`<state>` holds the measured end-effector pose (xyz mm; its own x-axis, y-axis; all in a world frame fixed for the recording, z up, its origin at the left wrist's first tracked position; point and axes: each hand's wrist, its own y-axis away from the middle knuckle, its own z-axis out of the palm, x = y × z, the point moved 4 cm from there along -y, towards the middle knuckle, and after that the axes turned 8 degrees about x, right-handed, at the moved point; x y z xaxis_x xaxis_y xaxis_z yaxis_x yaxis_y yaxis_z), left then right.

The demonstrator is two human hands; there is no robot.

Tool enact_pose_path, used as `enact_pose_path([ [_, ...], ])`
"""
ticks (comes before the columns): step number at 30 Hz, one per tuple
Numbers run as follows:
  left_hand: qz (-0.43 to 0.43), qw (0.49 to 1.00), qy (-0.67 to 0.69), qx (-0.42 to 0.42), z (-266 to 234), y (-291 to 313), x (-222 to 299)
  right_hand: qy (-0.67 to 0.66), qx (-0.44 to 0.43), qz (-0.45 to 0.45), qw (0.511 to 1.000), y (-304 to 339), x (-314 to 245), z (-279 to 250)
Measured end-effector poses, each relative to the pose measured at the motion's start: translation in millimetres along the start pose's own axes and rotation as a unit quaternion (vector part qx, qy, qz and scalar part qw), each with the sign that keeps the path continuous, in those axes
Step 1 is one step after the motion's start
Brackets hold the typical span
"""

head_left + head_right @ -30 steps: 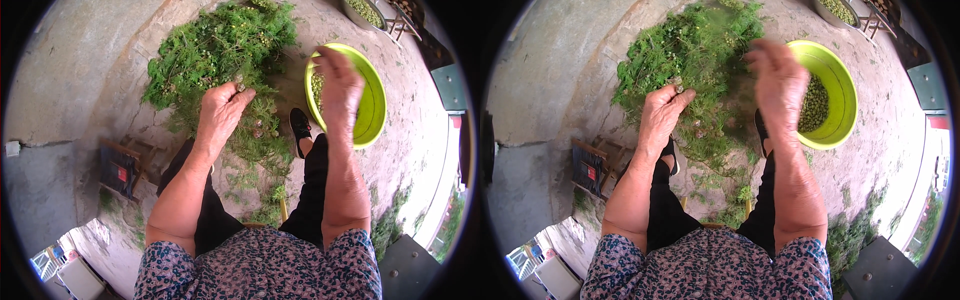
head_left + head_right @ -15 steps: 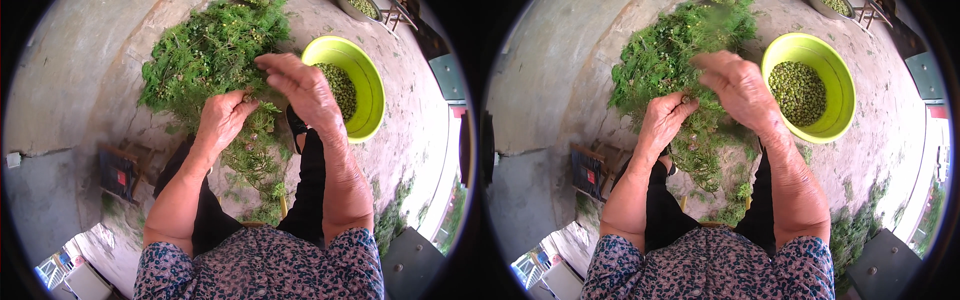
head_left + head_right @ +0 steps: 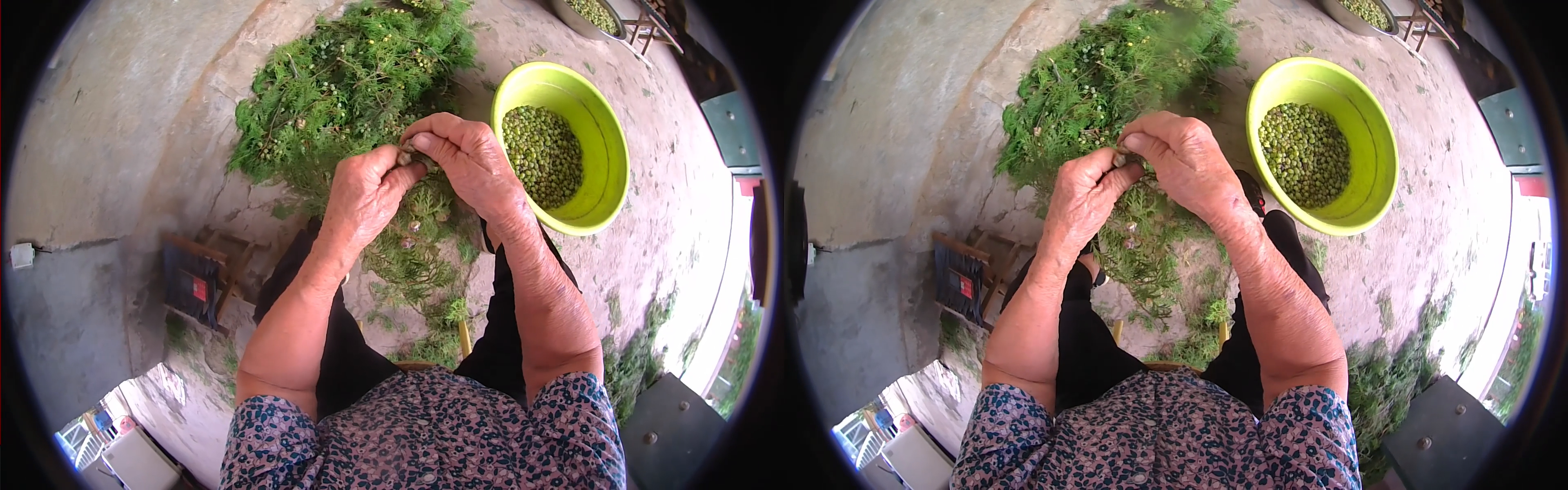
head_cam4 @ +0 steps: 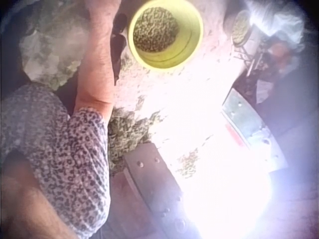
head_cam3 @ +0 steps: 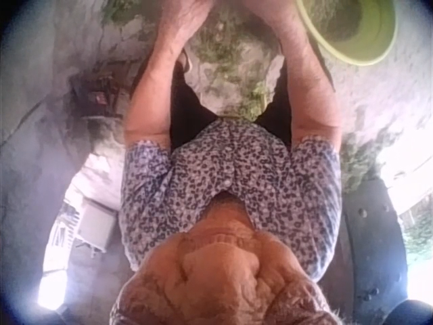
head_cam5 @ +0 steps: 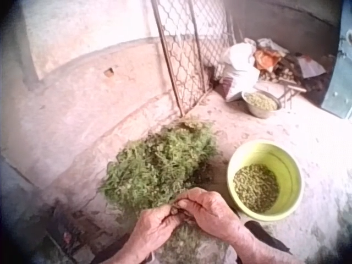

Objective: The person picks small green cones from a coniferous branch by hand and places them into a green bucket. They rotate the branch to access different clusters of cones and pick up a few that fall onto the concrete floor.

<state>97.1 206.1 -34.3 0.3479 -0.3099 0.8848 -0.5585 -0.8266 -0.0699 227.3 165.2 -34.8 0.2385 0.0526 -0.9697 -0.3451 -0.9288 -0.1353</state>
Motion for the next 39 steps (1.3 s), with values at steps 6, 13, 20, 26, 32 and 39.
enact_pose_path([
  [6,-0.012,0.989,0.114,0.098,-14,2,2,-0.064,0.039,0.069,0.995,3,-3,7],
  [13,-0.04,0.976,0.177,0.119,-20,2,-1,-0.06,0.025,0.042,0.997,5,-10,13],
  [20,-0.04,0.977,0.187,0.096,-19,6,5,-0.238,0.006,0.2,0.95,8,9,15],
  [26,-0.067,0.977,0.176,0.105,-21,3,-2,-0.086,0.111,0.19,0.972,2,-2,-14],
  [32,-0.065,0.989,0.112,0.07,-19,0,-10,0.415,0.465,-0.111,0.774,0,-14,-107],
  [39,-0.019,0.996,0.03,0.082,-13,1,3,0.058,0.068,-0.073,0.993,1,-16,-13],
])
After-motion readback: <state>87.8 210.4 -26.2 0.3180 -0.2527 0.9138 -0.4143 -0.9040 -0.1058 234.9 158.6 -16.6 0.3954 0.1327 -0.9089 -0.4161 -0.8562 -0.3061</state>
